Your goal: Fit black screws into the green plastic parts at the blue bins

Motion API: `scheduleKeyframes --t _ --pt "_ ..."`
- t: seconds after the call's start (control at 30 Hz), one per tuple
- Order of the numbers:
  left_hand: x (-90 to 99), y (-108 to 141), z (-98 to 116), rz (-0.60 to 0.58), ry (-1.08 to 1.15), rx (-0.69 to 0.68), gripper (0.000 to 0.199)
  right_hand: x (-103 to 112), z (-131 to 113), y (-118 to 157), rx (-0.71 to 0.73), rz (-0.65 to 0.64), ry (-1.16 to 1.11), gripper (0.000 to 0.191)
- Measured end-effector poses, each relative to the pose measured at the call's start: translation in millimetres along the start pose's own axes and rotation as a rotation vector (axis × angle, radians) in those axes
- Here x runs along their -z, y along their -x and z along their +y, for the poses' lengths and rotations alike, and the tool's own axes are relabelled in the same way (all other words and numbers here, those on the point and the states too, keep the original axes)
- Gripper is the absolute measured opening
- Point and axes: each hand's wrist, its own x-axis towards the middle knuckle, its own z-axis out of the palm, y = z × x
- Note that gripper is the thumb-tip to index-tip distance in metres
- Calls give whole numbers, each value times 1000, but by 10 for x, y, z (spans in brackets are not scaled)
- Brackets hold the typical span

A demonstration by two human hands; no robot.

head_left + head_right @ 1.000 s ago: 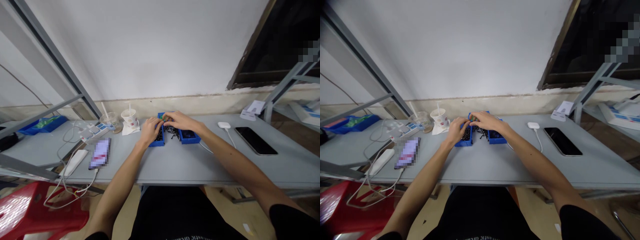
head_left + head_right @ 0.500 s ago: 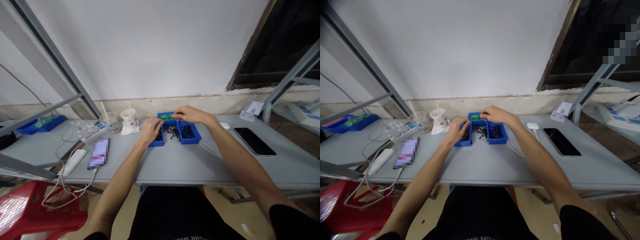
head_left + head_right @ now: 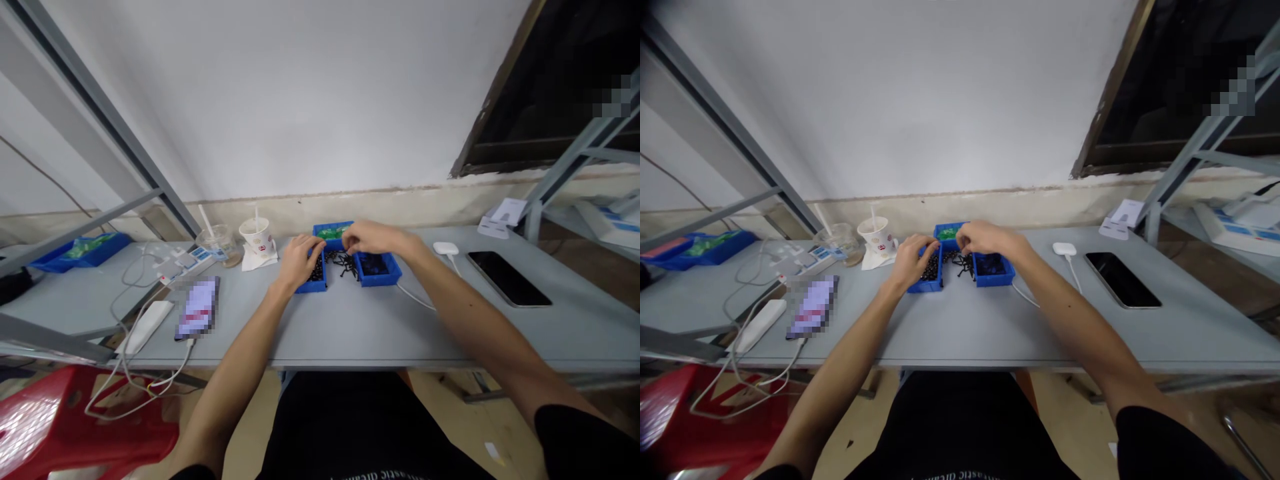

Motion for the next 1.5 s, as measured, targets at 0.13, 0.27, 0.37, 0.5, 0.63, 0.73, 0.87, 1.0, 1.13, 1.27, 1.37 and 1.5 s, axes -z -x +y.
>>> scheduleKeyframes --t 0.13,0.27,0.37,0.5,0.63,0.73,0.87,1.0,1.13,1.27,1.37,1.5 --pt "1 -2 -5 -9 -8 8 27 -306 -159 -143 4 -180 80 9" --pt "0 -1 -3 -3 -11 16 27 -540 -161 -210 -4 -203 169 10" --pt "4 0 1 -9 -10 14 28 -638 -142 -236 -19 -210 207 15" --pt "11 0 -2 -16 -10 -3 30 -594 -135 -229 20 -182 173 17" --pt "9 -4 -10 0 21 -28 25 -369 -98 -171 83 -95 -34 13" --pt "5 -8 -16 -19 40 -77 30 -200 -81 -113 118 4 -328 14" --pt "7 -14 -13 -71 48 -151 29 -102 -97 -68 202 54 -648 19" --pt "28 -13 11 -68 90 -168 31 -108 -83 -85 228 98 -680 20" --pt "43 -8 44 -59 93 -165 30 -115 -45 -103 240 136 -655 20" --pt "37 -5 55 -55 83 -155 29 -108 -78 -80 231 154 -626 20" --pt "34 -7 43 -37 91 -158 31 -111 -134 -58 190 149 -597 20" --pt "38 -11 25 -20 77 -141 32 -131 -166 -51 170 108 -603 6"
